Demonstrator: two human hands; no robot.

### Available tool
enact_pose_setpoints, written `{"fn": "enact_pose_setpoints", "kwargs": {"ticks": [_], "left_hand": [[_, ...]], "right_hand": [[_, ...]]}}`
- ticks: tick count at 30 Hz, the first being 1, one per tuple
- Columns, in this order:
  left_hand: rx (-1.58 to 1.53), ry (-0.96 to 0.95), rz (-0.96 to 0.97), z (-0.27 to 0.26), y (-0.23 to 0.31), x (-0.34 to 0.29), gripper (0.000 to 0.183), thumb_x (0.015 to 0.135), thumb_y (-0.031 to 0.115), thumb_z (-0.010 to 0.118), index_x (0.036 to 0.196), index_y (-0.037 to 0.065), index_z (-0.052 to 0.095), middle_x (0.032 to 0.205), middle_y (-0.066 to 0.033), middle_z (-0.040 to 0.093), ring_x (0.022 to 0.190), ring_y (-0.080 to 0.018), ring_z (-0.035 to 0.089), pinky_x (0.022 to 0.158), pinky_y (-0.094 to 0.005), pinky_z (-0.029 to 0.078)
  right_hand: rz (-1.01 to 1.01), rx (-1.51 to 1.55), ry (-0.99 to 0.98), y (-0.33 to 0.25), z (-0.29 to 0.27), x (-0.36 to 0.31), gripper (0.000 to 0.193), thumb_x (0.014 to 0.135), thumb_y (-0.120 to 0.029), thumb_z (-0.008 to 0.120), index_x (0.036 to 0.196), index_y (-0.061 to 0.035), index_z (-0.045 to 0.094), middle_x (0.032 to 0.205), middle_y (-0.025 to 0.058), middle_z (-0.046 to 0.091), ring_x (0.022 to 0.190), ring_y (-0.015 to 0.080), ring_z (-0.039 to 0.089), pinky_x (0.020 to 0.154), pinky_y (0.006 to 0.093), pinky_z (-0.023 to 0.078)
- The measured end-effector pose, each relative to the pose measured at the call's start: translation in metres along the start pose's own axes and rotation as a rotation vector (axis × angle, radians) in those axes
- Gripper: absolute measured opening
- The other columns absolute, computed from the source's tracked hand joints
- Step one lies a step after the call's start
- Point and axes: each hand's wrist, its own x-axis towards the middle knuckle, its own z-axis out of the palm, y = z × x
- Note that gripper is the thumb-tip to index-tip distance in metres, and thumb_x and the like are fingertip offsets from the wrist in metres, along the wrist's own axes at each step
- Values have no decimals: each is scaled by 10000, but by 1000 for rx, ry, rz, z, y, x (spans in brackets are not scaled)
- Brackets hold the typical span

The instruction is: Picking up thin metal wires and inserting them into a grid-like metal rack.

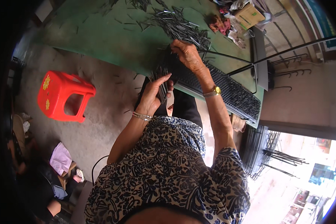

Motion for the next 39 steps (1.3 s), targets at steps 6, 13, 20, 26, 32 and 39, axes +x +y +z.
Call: {"fn": "enact_pose_setpoints", "kwargs": {"ticks": [6, 13, 20, 26, 32, 39], "left_hand": [[18, -7, -22, -4, -1, -4, 142, 850, 189, 715, 886, 91, 618, 721, -37, 630, 625, -130, 595, 501, -254, 433], [-17, -22, 0, -13, 3, -6, 141, 867, 200, 697, 882, 90, 611, 714, -31, 613, 631, -130, 586, 499, -259, 419], [-50, -5, -11, -25, 6, -6, 138, 883, 208, 680, 909, 99, 597, 727, -27, 601, 648, -130, 580, 508, -262, 410], [-53, -13, -18, -26, 8, -4, 149, 878, 206, 686, 934, 93, 606, 737, -30, 605, 650, -132, 582, 515, -259, 409], [-41, 5, -45, -22, 7, 4, 170, 858, 202, 709, 944, 93, 611, 740, -35, 609, 643, -134, 583, 503, -264, 417], [-52, -15, -2, -13, 5, 6, 152, 837, 158, 718, 875, 81, 594, 692, -49, 617, 579, -154, 592, 468, -276, 431]], "right_hand": [[52, 5, 68, -3, 5, -2, 100, 900, -84, 604, 994, -54, 621, 843, 95, 684, 789, 233, 680, 709, 322, 516], [44, -73, 68, 2, 10, 2, 97, 903, -78, 598, 997, -61, 617, 801, 87, 682, 759, 199, 680, 687, 318, 515], [51, -76, 107, 9, 13, 5, 103, 909, -34, 566, 1003, -53, 604, 743, 86, 650, 672, 170, 634, 635, 293, 497], [148, 47, 94, 12, 20, 2, 93, 917, -32, 557, 996, -52, 601, 732, 70, 628, 684, 143, 624, 652, 274, 491], [-6, -154, 204, 9, 22, -2, 114, 834, -56, 650, 940, -88, 626, 832, 96, 631, 755, 292, 628, 661, 393, 511], [131, -312, 242, 1, 27, 2, 126, 826, -199, 693, 932, -133, 706, 913, 65, 652, 844, 282, 635, 703, 373, 507]]}}
